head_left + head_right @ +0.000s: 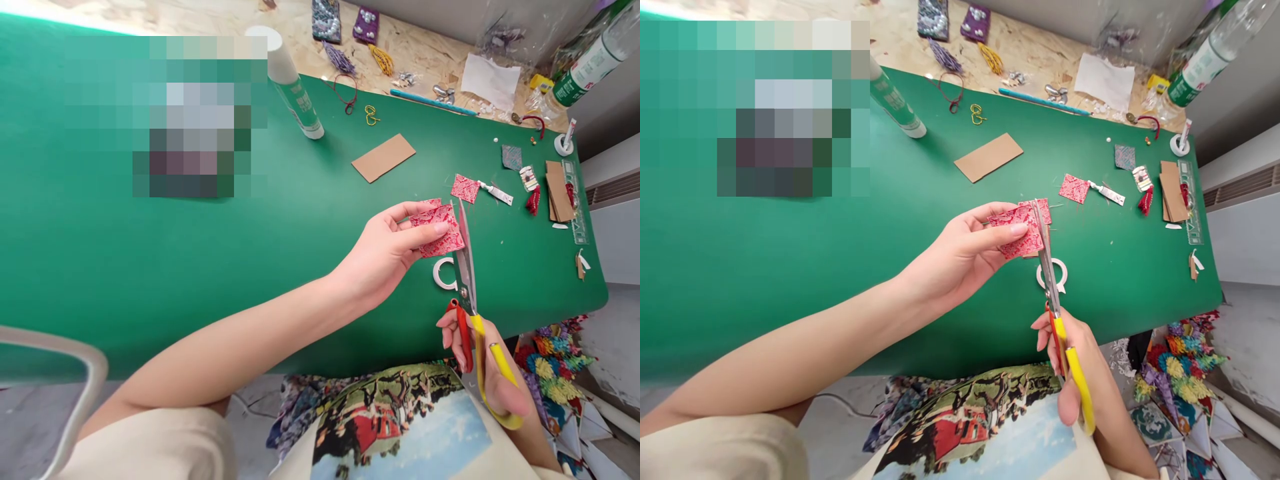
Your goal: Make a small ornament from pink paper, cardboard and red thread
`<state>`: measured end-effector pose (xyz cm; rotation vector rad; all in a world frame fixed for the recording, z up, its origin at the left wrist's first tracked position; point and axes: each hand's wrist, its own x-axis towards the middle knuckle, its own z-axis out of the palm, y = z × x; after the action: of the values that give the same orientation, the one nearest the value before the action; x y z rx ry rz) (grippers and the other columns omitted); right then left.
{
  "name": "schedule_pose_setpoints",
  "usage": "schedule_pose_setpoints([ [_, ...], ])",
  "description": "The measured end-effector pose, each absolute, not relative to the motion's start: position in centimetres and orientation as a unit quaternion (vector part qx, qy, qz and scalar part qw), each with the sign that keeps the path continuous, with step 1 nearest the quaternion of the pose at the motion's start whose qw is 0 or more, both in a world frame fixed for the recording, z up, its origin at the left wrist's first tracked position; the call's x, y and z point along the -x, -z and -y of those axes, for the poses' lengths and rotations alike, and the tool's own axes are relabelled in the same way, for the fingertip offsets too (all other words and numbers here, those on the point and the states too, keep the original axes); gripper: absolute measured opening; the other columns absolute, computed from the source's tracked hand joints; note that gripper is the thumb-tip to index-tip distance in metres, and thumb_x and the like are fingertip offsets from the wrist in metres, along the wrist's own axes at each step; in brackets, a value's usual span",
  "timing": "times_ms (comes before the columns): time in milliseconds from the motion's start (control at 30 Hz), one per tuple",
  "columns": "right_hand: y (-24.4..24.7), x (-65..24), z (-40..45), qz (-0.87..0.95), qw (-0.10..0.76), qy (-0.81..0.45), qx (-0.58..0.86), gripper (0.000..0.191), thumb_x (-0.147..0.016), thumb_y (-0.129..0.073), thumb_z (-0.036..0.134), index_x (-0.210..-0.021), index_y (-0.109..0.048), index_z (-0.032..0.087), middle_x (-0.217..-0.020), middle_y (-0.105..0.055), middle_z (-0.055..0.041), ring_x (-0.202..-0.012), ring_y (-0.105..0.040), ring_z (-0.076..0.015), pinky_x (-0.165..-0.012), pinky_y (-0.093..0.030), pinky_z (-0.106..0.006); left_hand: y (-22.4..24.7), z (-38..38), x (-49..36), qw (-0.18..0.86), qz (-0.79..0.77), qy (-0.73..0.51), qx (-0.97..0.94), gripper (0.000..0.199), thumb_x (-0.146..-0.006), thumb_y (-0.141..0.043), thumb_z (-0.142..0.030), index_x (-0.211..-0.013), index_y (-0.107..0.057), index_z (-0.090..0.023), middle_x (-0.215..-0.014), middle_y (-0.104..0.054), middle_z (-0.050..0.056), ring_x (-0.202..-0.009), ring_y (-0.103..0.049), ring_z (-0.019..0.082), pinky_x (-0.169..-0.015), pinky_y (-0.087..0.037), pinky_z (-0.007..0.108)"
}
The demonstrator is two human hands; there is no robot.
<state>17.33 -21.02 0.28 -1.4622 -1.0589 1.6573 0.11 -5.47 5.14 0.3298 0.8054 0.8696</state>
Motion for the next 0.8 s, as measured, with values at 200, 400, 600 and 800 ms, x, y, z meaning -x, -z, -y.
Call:
schedule_pose_setpoints([
  [200, 0.0, -18.0, 21.0, 0.454, 0.313, -0.609, 0.571, 0.126, -0.024, -0.04, 0.109, -0.111, -0.063, 0.021, -0.083, -0.059, -0.001, -0.052, -0.039, -0.0085, -0.047, -0.034, -0.029, -5.1, 5.4, -0.1, 0.811, -0.391, -0.404, -0.161, 0.022, -0.074, -0.077, -0.003, -0.091, -0.065, -0.013, -0.077, -0.078, 0.004, -0.066, -0.073, 0.012, -0.074, -0.061, 0.027],
  [400, -0.3, -18.4, 20.8, 0.493, 0.291, -0.597, 0.562, 0.125, -0.031, -0.038, 0.11, -0.115, -0.062, 0.021, -0.089, -0.062, -0.0034, -0.055, -0.041, -0.0098, -0.049, -0.038, -0.029, -4.8, 5.5, 0.0, 0.805, -0.391, -0.411, -0.174, 0.026, -0.071, -0.082, -0.006, -0.09, -0.065, -0.013, -0.075, -0.078, 0.004, -0.065, -0.072, 0.012, -0.071, -0.061, 0.027],
  [600, -0.9, -17.6, 20.5, 0.478, 0.327, -0.582, 0.571, 0.12, -0.035, -0.03, 0.11, -0.108, -0.064, 0.021, -0.085, -0.062, -0.0017, -0.051, -0.036, -0.0084, -0.048, -0.033, -0.029, -4.6, 5.6, 0.0, 0.8, -0.393, -0.413, -0.184, 0.034, -0.065, -0.087, -0.009, -0.091, -0.065, -0.014, -0.076, -0.079, 0.004, -0.066, -0.073, 0.013, -0.072, -0.061, 0.026],
  [800, 0.0, -18.0, 20.6, 0.488, 0.289, -0.585, 0.58, 0.122, -0.03, -0.026, 0.109, -0.103, -0.064, 0.019, -0.082, -0.061, -0.0023, -0.051, -0.038, -0.0088, -0.045, -0.035, -0.029, -4.4, 5.6, 0.0, 0.799, -0.398, -0.412, -0.183, 0.035, -0.065, -0.087, -0.008, -0.091, -0.064, -0.014, -0.074, -0.078, 0.003, -0.065, -0.073, 0.011, -0.07, -0.059, 0.023],
])
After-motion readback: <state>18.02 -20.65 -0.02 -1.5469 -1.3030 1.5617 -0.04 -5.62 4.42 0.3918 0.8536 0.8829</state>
